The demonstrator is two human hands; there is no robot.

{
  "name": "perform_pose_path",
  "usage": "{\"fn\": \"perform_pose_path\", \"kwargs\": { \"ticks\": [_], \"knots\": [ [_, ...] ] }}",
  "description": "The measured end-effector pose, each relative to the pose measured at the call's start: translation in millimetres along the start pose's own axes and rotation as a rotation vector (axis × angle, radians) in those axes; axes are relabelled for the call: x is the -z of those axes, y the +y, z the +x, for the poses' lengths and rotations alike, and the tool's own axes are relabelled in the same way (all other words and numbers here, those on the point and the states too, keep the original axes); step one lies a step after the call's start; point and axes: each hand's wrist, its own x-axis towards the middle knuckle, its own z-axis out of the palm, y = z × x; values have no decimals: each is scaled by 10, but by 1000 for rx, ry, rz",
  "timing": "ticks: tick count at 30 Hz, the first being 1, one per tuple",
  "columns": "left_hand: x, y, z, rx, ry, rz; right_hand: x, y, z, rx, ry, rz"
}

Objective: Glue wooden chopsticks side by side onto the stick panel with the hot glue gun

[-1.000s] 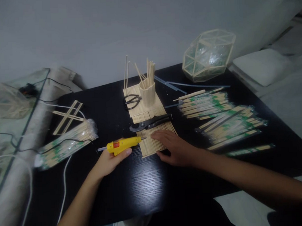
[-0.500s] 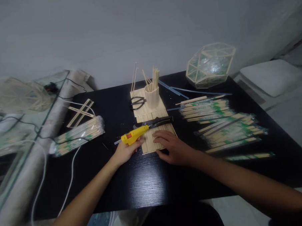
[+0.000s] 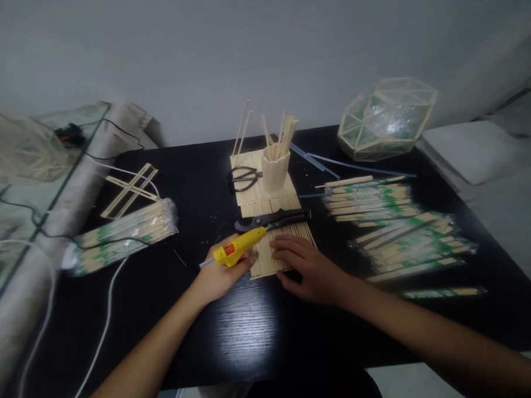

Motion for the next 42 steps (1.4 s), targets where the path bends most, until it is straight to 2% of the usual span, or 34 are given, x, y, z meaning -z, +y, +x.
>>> {"fn": "perform_pose_path", "kwargs": {
  "ticks": [6, 12, 20, 36, 42],
  "knots": [
    [-31, -16, -66, 80, 40, -36, 21, -14, -6, -22, -26, 4],
    [-62, -40, -76, 75, 128, 51, 17, -13, -6, -20, -26, -9],
    [-70, -73, -70, 108, 134, 85, 14, -3, -12, -14, -24, -18],
    [-67, -49, -56, 7, 133, 172, -5, 12, 11, -16, -17, -1],
    [-51, -63, -55, 56, 139, 136, -6, 15, 14, -7, -4, 13]
  ]
}}
